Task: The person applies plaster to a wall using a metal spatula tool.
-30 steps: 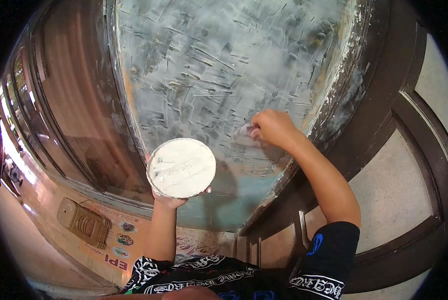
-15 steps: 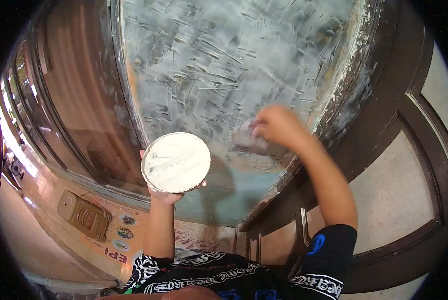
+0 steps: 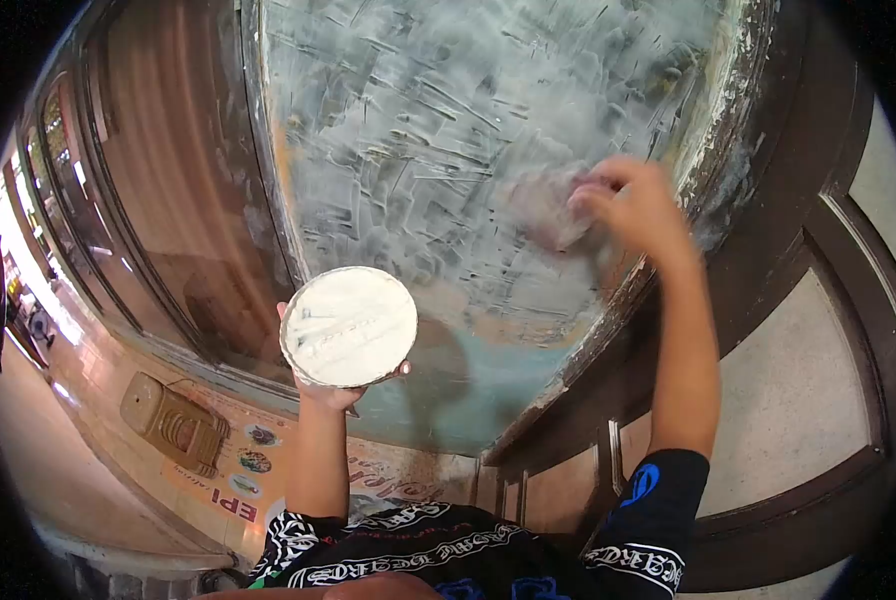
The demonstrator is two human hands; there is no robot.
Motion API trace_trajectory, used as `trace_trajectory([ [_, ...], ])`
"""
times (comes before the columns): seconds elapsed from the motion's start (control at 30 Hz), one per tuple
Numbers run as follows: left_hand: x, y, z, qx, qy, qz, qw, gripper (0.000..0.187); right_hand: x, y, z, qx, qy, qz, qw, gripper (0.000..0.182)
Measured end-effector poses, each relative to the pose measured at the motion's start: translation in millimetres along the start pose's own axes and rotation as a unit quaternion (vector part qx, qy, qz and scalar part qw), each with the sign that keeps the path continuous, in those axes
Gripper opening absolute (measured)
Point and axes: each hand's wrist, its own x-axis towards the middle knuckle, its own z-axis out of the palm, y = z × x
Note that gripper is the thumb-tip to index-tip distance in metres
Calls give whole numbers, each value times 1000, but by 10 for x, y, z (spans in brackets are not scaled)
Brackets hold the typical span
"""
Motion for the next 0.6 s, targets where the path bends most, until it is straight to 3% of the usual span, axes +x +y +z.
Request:
trace_trajectory([
  [0.03,1,-2,-1,-1,0,1,1000,100,-118,114,320,5,-60,24,998,21],
  [0.1,4,-22,-2,-99,-7,-30,995,101,-350,120,840,-134,-162,4,978,22],
  [0.13,9,-31,-31,-96,-21,-38,994,102,-352,164,957,-134,-162,3,978,22],
  [0.2,20,-68,15,-87,-27,-46,995,102,-318,228,1070,-204,-133,0,970,23],
  [0.3,67,-83,2,-50,-72,-58,994,102,97,122,438,-203,43,37,978,24],
  [0.33,56,-84,15,-70,-41,-48,996,102,231,171,173,-184,108,-4,977,24],
  [0.4,32,-80,0,-71,-7,-34,997,102,332,97,-309,-48,169,66,982,22],
  [0.43,47,-55,-15,-49,-8,-26,998,102,302,23,-451,-55,176,62,981,20],
  [0.5,3,-39,3,-72,-21,-20,997,101,139,70,-451,-16,138,47,989,19],
  [0.57,-19,-14,-39,-46,35,-3,998,101,-94,-39,-47,2,72,27,997,18],
  [0.6,-18,-30,10,-77,-11,-15,997,101,-192,42,233,-25,-5,19,999,18],
])
